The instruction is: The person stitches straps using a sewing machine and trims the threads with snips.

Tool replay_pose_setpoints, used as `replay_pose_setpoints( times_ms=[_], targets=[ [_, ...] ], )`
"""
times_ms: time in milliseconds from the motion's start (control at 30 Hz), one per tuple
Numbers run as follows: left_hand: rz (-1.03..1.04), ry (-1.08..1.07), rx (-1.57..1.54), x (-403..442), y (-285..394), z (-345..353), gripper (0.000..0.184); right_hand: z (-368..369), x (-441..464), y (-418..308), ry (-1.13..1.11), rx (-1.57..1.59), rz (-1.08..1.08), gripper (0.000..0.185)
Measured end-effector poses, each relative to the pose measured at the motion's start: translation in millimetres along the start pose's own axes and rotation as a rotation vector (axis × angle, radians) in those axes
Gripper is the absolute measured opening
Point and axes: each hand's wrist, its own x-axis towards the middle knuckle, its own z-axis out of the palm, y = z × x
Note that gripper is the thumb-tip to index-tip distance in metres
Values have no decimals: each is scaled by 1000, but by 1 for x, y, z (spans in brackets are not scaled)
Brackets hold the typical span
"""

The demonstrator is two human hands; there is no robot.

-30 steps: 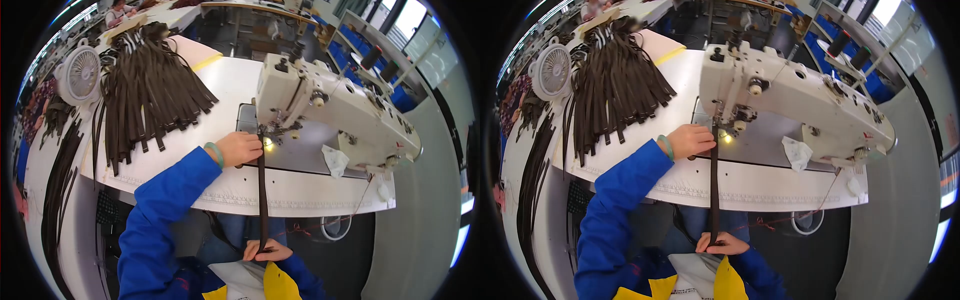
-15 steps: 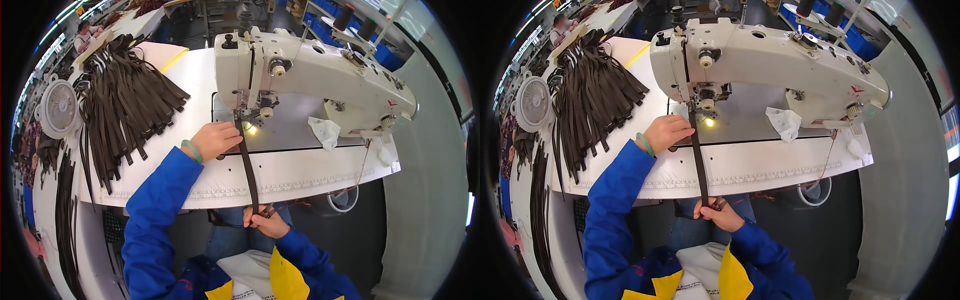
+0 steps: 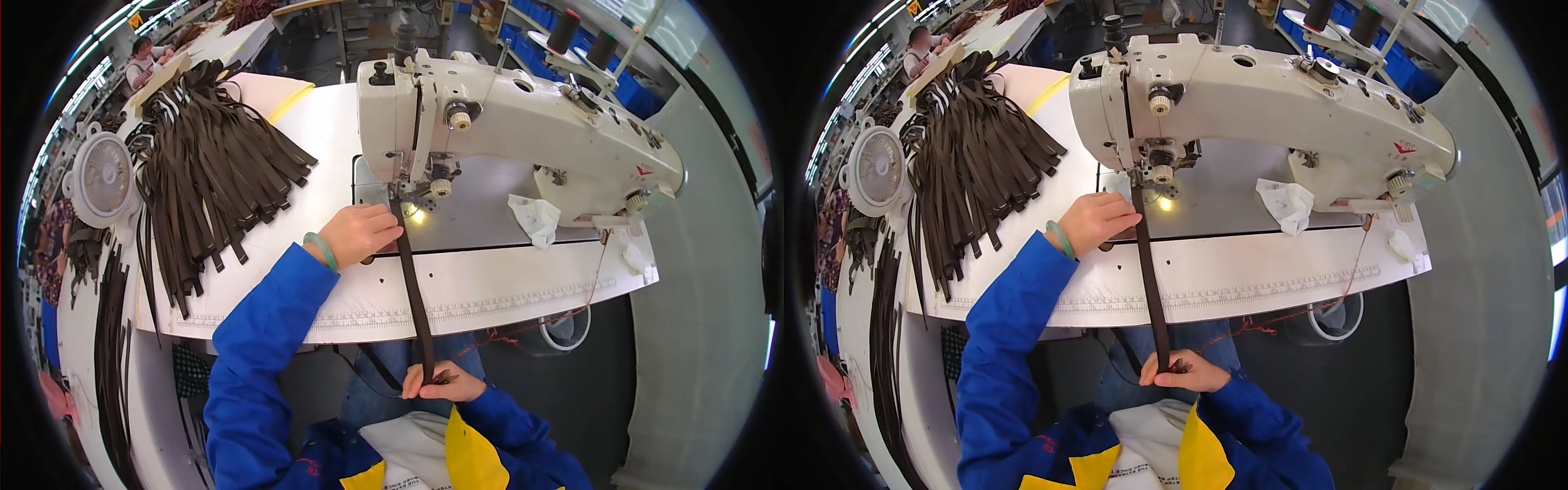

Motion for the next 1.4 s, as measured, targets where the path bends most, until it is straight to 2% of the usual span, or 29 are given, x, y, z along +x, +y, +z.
replay_pose_setpoints(
  times_ms=[167, 267, 400, 500, 733, 933, 1033, 1133, 1233, 1400],
  targets=[
    [7, -16, -2, -1, -1, 0, 27, 1, -4, 1, -74, -69, 45, 11],
    [2, -24, 3, -1, 0, -1, 27, 0, -2, 3, -6, -25, 58, 11],
    [-5, -35, 4, 0, 0, -2, 27, 3, 10, 2, 272, 34, 14, 11],
    [-3, -37, -1, 0, 0, -3, 26, 3, 19, -3, 383, 36, 56, 14],
    [0, 0, -15, 2, 1, -2, 26, 3, 20, -1, 305, 102, -10, 11],
    [10, -1, -7, 2, 0, -2, 28, 2, 11, -3, 196, 11, 56, 13],
    [12, -1, -4, 1, -1, -2, 27, 4, 5, 3, 177, 70, 117, 14],
    [17, -22, -7, 1, 0, -3, 28, 4, 3, 4, 154, 73, 79, 15],
    [-4, -19, 8, 0, 0, -1, 22, 4, 3, 3, 162, 48, 104, 15],
    [4, -16, 3, 2, 1, -3, 21, 2, 14, -1, 229, 42, 22, 13]
  ],
)
